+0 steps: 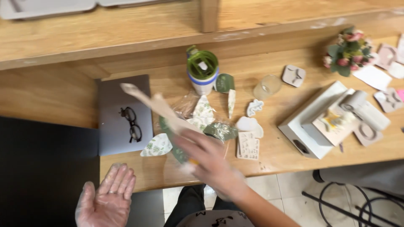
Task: Decorate a star-shaped candle using a modeling tool and prepare its paper packaging.
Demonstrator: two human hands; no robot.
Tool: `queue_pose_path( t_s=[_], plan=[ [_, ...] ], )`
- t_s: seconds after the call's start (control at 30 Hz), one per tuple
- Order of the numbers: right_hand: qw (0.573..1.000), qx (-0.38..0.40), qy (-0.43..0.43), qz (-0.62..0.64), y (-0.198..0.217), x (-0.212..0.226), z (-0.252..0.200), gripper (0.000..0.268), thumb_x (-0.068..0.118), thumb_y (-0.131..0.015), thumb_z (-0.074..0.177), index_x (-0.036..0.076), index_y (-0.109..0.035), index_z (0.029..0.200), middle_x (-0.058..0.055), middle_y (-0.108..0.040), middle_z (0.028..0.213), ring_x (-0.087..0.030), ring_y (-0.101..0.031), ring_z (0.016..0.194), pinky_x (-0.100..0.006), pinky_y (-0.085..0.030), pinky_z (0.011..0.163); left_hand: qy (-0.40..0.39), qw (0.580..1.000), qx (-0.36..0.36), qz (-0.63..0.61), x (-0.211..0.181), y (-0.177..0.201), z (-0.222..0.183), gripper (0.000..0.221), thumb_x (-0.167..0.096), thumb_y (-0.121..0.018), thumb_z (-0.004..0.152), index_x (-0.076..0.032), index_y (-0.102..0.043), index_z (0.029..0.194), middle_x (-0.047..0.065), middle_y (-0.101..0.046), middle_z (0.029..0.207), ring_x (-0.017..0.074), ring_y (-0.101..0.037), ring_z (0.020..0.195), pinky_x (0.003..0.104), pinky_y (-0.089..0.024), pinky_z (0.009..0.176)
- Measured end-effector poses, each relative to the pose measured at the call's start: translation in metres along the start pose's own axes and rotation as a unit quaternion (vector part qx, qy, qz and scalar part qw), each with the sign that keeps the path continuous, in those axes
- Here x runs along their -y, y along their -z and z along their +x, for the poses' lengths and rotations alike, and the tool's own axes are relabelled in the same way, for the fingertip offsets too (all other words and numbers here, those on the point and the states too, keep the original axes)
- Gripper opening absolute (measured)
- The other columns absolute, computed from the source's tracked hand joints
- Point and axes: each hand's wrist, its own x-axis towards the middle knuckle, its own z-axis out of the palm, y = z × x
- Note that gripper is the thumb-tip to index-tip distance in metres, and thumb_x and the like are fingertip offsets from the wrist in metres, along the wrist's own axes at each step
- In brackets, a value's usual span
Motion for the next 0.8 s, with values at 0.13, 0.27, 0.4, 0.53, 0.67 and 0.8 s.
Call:
queue_pose_path(
  t_s=[0.13, 0.27, 0.4, 0.53, 0.67, 0.8],
  plan=[
    [0.982, -0.13, -0.044, -0.128, 0.044, -0.015, -0.079, 0.023, 0.004, -0.065, 0.089, 0.011, -0.072, 0.111, -0.009, -0.076, 0.114, -0.018, -0.077, 0.099, -0.024, -0.066, 0.077, 0.064, 0.906, -0.332, 0.256, 0.024, -0.056, 0.033, 0.072, -0.047, -0.022, 0.099, 0.008, -0.034, 0.145, 0.025, -0.044, 0.144, 0.0366, -0.044, 0.137, 0.05, -0.032, 0.12],
    [0.96, -0.018, -0.005, -0.281, 0.054, -0.047, -0.113, 0.042, 0.002, -0.065, 0.09, 0.018, -0.068, 0.129, -0.009, -0.066, 0.131, -0.008, -0.056, 0.065, -0.024, -0.049, 0.055, 0.096, 0.977, -0.151, 0.114, 0.052, -0.056, 0.054, 0.065, -0.04, -0.038, 0.104, 0.013, -0.043, 0.141, 0.031, -0.052, 0.139, 0.04, -0.05, 0.133, 0.052, -0.035, 0.116],
    [0.944, 0.057, 0.032, -0.324, 0.032, -0.075, -0.127, 0.037, 0.004, -0.069, 0.086, 0.023, -0.073, 0.119, -0.005, -0.067, 0.129, -0.008, -0.052, 0.063, -0.021, -0.051, 0.054, 0.171, 0.984, -0.016, 0.047, 0.087, -0.079, 0.082, 0.055, -0.034, -0.052, 0.101, 0.012, -0.054, 0.132, 0.028, -0.063, 0.129, 0.0365, -0.059, 0.124, 0.046, -0.041, 0.115],
    [0.94, 0.105, -0.025, -0.323, 0.008, -0.115, -0.175, 0.053, 0.006, -0.059, 0.082, 0.023, -0.066, 0.131, -0.01, -0.066, 0.126, -0.024, -0.074, 0.069, -0.038, -0.058, 0.075, 0.211, 0.946, -0.151, 0.196, 0.142, -0.097, 0.115, 0.076, -0.046, -0.046, 0.093, 0.012, -0.044, 0.143, 0.037, -0.05, 0.144, 0.0483, -0.049, 0.136, 0.055, -0.034, 0.118],
    [0.909, 0.2, -0.227, -0.287, 0.01, -0.109, -0.189, 0.064, 0.003, -0.056, 0.08, 0.025, -0.06, 0.14, -0.012, -0.054, 0.147, -0.037, -0.075, 0.086, -0.048, -0.058, 0.087, 0.279, 0.869, -0.038, 0.408, 0.191, -0.065, 0.151, 0.069, -0.05, -0.025, 0.107, 0.004, -0.05, 0.143, 0.027, -0.056, 0.141, 0.0352, -0.054, 0.135, 0.043, -0.035, 0.118],
    [0.883, 0.122, -0.321, -0.321, 0.024, -0.118, -0.211, 0.077, 0.009, -0.061, 0.069, 0.039, -0.059, 0.141, 0.002, -0.06, 0.141, -0.036, -0.075, 0.086, -0.048, -0.062, 0.083, 0.209, 0.821, -0.036, 0.531, 0.24, -0.023, 0.183, 0.054, -0.041, -0.044, 0.102, 0.0, -0.073, 0.12, 0.022, -0.07, 0.123, 0.0324, -0.068, 0.117, 0.04, -0.048, 0.107]
  ],
)
